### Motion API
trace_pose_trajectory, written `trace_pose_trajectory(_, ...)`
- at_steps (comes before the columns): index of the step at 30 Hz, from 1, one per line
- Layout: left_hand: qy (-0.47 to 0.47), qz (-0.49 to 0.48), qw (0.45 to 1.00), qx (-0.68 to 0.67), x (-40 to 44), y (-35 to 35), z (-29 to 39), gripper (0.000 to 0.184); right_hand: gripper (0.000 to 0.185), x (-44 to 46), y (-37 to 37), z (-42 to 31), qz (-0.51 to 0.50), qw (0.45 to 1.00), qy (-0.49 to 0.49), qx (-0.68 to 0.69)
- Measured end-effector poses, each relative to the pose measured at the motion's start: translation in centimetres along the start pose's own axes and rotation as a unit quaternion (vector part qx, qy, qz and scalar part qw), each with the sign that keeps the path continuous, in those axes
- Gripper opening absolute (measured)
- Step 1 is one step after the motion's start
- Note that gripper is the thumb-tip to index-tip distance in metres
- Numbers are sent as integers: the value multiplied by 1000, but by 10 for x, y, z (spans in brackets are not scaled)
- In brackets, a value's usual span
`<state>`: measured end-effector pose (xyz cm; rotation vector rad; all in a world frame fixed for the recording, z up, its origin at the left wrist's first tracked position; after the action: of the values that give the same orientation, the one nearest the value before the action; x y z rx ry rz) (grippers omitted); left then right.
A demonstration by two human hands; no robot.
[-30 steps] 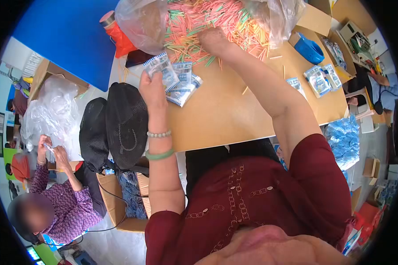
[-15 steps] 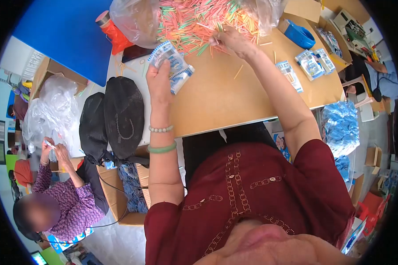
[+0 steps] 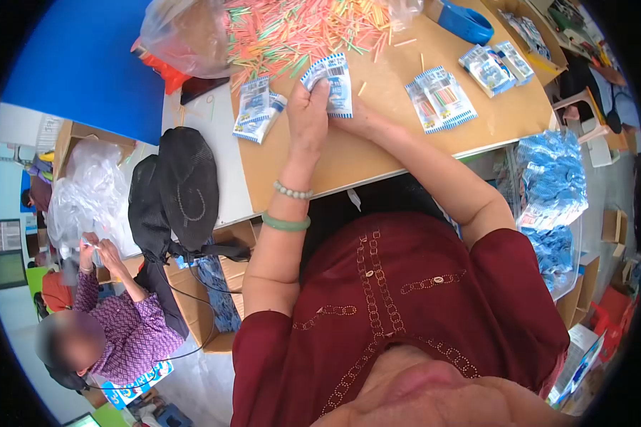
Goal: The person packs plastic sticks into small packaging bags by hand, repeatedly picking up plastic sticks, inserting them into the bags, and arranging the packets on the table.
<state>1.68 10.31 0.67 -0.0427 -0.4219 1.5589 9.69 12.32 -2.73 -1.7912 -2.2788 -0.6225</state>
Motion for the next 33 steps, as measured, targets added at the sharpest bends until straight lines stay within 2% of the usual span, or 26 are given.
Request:
trace_pose_trajectory(2, 2, 26, 999, -26, -5, -1, 6, 20, 28, -5, -1, -9, 66, 997, 50, -8)
trace_pose_trajectory(3, 5, 43, 998, -37, -9, 2, 10, 20, 28, -10, 1, -13, 65, 997, 40, -4)
trace_pose_trajectory(6, -21, 87, 991, -98, -6, 25, 22, 22, 25, -12, 1, -14, -39, 982, -187, -8)
trace_pose_trajectory(7, -19, 92, 991, -95, -7, 32, 27, 22, 25, -12, 0, -5, -43, 981, -189, -4)
trace_pose_trajectory(10, -33, 86, 987, -134, -14, 47, 44, 20, 16, -7, -1, 21, 4, 974, -110, 200)
trace_pose_trajectory(11, -33, 87, 987, -132, -20, 46, 47, 20, 16, -7, -3, 24, 3, 973, -110, 201)
trace_pose_trajectory(14, 17, 53, 996, 75, -40, 33, 45, 19, 10, -6, -7, 21, 28, 987, -65, 148)
trace_pose_trajectory(15, 17, 55, 996, 75, -40, 31, 40, 19, 10, -5, -8, 26, 26, 987, -65, 147)
trace_pose_trajectory(16, -161, -42, 959, 232, -43, 17, 47, 21, 9, -3, -10, 24, -10, 970, -17, 241)
trace_pose_trajectory(17, -327, -134, 858, 374, -52, 0, 49, 23, 9, -2, -10, 21, -46, 941, 30, 333)
trace_pose_trajectory(18, -326, -130, 859, 374, -52, -2, 46, 23, 9, -4, -10, 18, -83, 900, 78, 420)
trace_pose_trajectory(19, -343, -127, 839, 402, -53, -5, 44, 24, 9, -5, -10, 20, -87, 900, 76, 420)
trace_pose_trajectory(21, -377, -121, 796, 459, -53, -10, 46, 26, 13, -3, -10, 19, -72, 913, 25, 401)
trace_pose_trajectory(23, -383, -120, 785, 472, -56, -9, 48, 26, 15, -4, -11, 16, -60, 918, -1, 392)
trace_pose_trajectory(25, -393, -119, 766, 494, -60, -11, 49, 26, 13, -7, -9, 20, -25, 934, -111, 339)
trace_pose_trajectory(26, -392, -119, 767, 495, -61, -9, 46, 26, 12, -9, -9, 23, -8, 936, -165, 310)
trace_pose_trajectory(27, -373, -100, 793, 470, -59, -3, 41, 25, 12, -10, -12, 25, -8, 936, -166, 311)
trace_pose_trajectory(29, -335, -63, 842, 418, -55, 8, 34, 21, 9, -8, -11, 24, 38, 991, -47, 124)
trace_pose_trajectory(30, -335, -64, 842, 417, -54, 11, 36, 21, 7, -7, -9, 18, 60, 998, 15, 26)
trace_pose_trajectory(31, -219, 24, 919, 328, -46, 29, 36, 17, 7, -8, -6, 18, 62, 998, 14, 25)
trace_pose_trajectory(32, -94, 111, 963, 228, -42, 46, 31, 13, 7, -8, -4, 16, 33, 997, -24, 65)
trace_pose_trajectory(33, -93, 109, 963, 228, -39, 52, 32, 13, 7, -8, -3, 12, 4, 993, -62, 105)
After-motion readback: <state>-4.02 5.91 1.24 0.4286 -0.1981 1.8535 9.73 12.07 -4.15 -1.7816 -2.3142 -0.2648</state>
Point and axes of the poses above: each hand's wrist, its own x-axis towards the middle knuckle, its own y-axis out of the back of the hand, z = x × y, the point moved 5 cm from there along x, towards the middle knuckle, and after that the axes turned 6 degrees about z, right-handed, at the moved point
